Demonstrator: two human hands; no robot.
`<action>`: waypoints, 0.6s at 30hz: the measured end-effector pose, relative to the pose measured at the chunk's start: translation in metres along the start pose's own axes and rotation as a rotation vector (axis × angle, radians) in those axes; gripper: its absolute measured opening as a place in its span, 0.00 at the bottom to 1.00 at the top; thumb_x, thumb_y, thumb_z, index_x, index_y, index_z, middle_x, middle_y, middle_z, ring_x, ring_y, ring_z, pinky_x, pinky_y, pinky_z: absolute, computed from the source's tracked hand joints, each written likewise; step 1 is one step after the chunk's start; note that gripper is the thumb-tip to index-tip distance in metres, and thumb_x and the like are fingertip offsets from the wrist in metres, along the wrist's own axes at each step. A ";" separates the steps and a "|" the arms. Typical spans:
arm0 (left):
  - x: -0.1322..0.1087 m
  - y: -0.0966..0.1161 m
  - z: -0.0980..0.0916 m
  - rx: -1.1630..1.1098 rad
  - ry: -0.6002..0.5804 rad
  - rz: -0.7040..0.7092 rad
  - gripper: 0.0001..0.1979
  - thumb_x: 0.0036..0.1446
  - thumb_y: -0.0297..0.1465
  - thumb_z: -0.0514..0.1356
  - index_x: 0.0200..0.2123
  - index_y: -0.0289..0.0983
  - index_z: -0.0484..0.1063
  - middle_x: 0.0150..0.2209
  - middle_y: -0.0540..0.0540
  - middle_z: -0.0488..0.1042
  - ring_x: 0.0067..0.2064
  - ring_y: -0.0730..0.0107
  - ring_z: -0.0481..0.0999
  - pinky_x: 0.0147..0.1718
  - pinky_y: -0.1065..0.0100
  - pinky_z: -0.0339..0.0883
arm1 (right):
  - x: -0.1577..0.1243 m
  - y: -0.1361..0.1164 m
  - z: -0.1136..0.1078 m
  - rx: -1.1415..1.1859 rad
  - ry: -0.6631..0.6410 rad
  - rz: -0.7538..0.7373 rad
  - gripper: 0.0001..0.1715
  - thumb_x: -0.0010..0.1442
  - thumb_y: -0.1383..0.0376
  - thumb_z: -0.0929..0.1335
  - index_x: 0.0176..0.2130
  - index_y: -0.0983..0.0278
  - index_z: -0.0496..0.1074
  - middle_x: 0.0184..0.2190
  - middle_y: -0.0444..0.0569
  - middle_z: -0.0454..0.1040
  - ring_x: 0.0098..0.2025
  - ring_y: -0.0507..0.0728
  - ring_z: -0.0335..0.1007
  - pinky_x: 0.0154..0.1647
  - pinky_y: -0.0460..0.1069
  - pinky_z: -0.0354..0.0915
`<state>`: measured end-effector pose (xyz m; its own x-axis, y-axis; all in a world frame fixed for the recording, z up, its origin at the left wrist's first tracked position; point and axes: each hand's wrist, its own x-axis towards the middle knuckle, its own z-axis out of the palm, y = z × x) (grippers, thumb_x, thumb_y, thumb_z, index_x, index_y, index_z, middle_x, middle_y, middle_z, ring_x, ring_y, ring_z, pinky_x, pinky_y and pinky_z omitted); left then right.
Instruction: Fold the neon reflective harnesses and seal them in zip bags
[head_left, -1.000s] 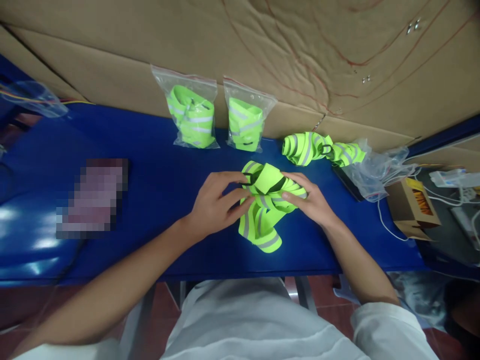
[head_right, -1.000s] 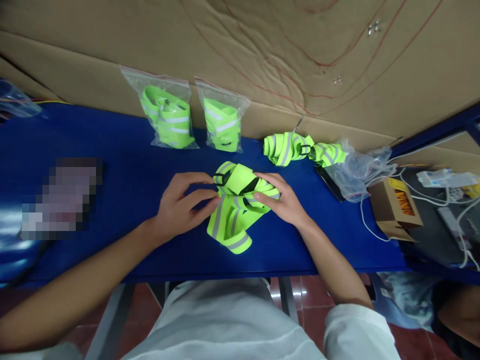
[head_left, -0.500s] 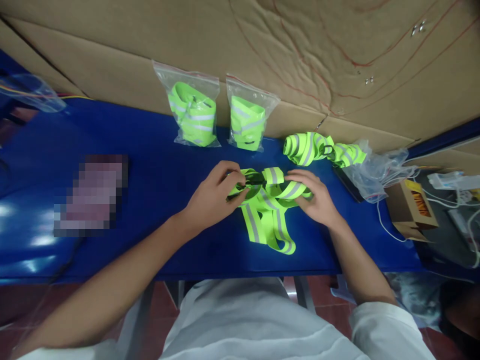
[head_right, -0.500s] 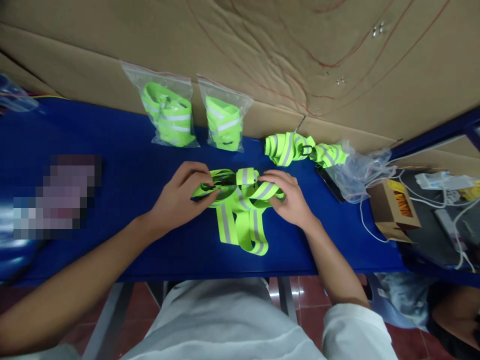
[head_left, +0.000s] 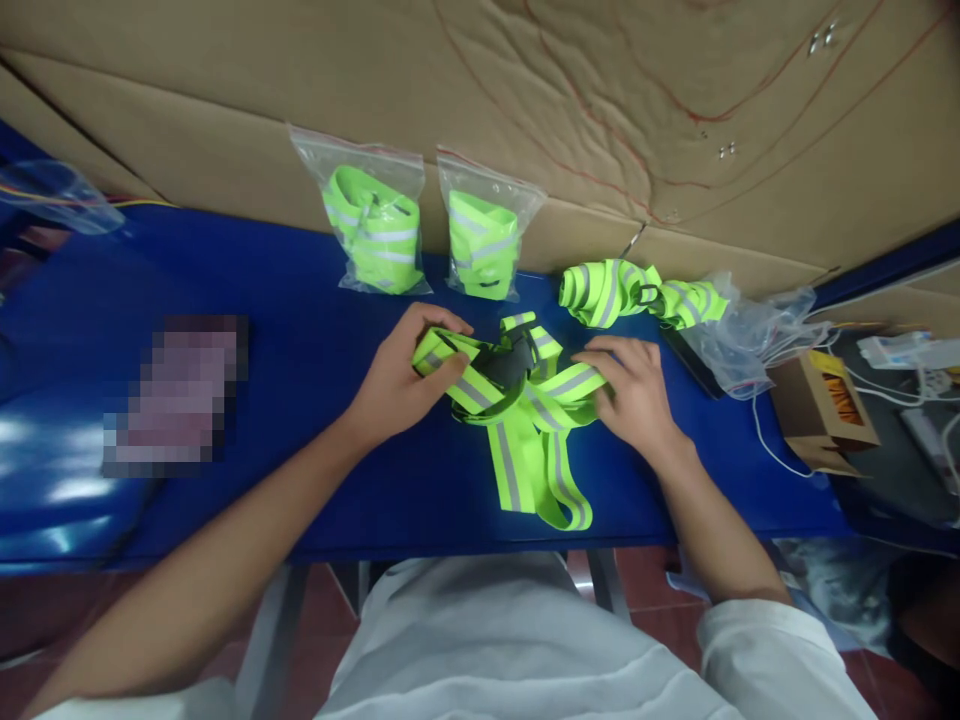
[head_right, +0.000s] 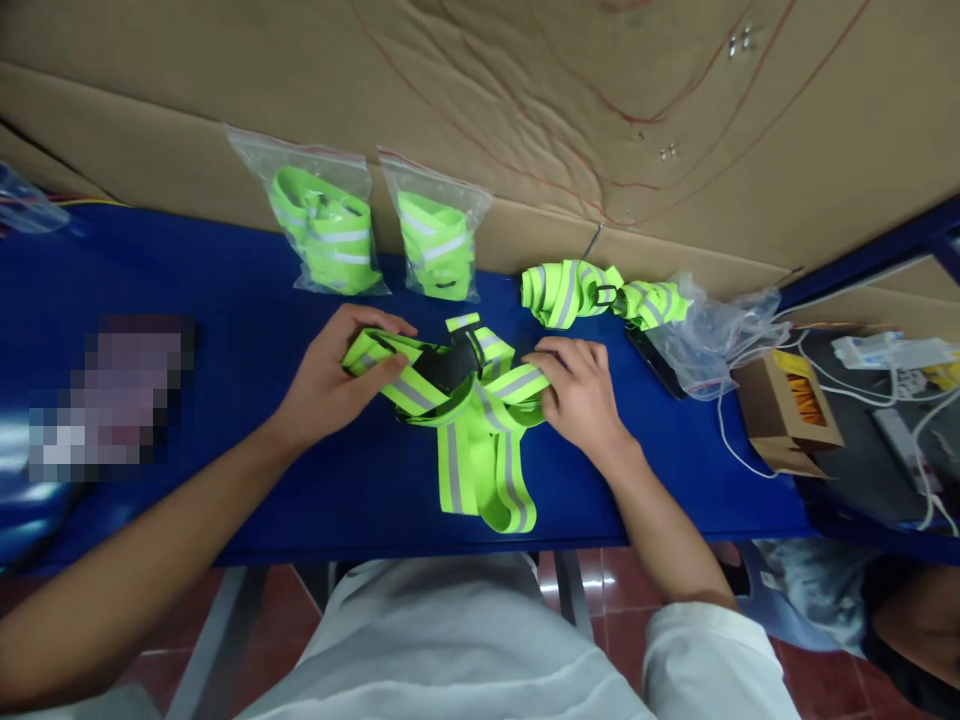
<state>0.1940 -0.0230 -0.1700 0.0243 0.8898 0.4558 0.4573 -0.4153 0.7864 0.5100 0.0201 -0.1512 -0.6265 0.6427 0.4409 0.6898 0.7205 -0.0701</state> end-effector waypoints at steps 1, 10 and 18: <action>0.000 -0.003 0.000 0.065 -0.012 0.001 0.12 0.64 0.30 0.63 0.50 0.39 0.70 0.52 0.40 0.77 0.53 0.57 0.79 0.51 0.58 0.73 | 0.000 0.004 -0.004 0.006 -0.042 0.012 0.33 0.52 0.79 0.63 0.54 0.63 0.77 0.55 0.54 0.77 0.53 0.65 0.74 0.53 0.59 0.62; -0.014 0.013 0.019 0.569 -0.082 0.252 0.10 0.70 0.30 0.57 0.51 0.39 0.74 0.55 0.39 0.77 0.58 0.51 0.77 0.57 0.49 0.64 | 0.005 -0.010 -0.027 0.840 -0.140 -0.117 0.11 0.68 0.67 0.65 0.45 0.60 0.77 0.45 0.50 0.83 0.50 0.60 0.80 0.55 0.57 0.68; -0.012 0.011 0.026 0.588 -0.260 0.035 0.26 0.61 0.43 0.67 0.59 0.38 0.74 0.54 0.36 0.73 0.54 0.44 0.75 0.53 0.45 0.68 | 0.002 -0.035 0.016 0.113 0.046 -0.074 0.15 0.74 0.64 0.68 0.58 0.63 0.74 0.41 0.51 0.83 0.42 0.57 0.80 0.50 0.55 0.63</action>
<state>0.2222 -0.0336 -0.1779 0.2290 0.9252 0.3026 0.8616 -0.3373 0.3793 0.4785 0.0002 -0.1618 -0.6549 0.5762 0.4890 0.5956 0.7918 -0.1353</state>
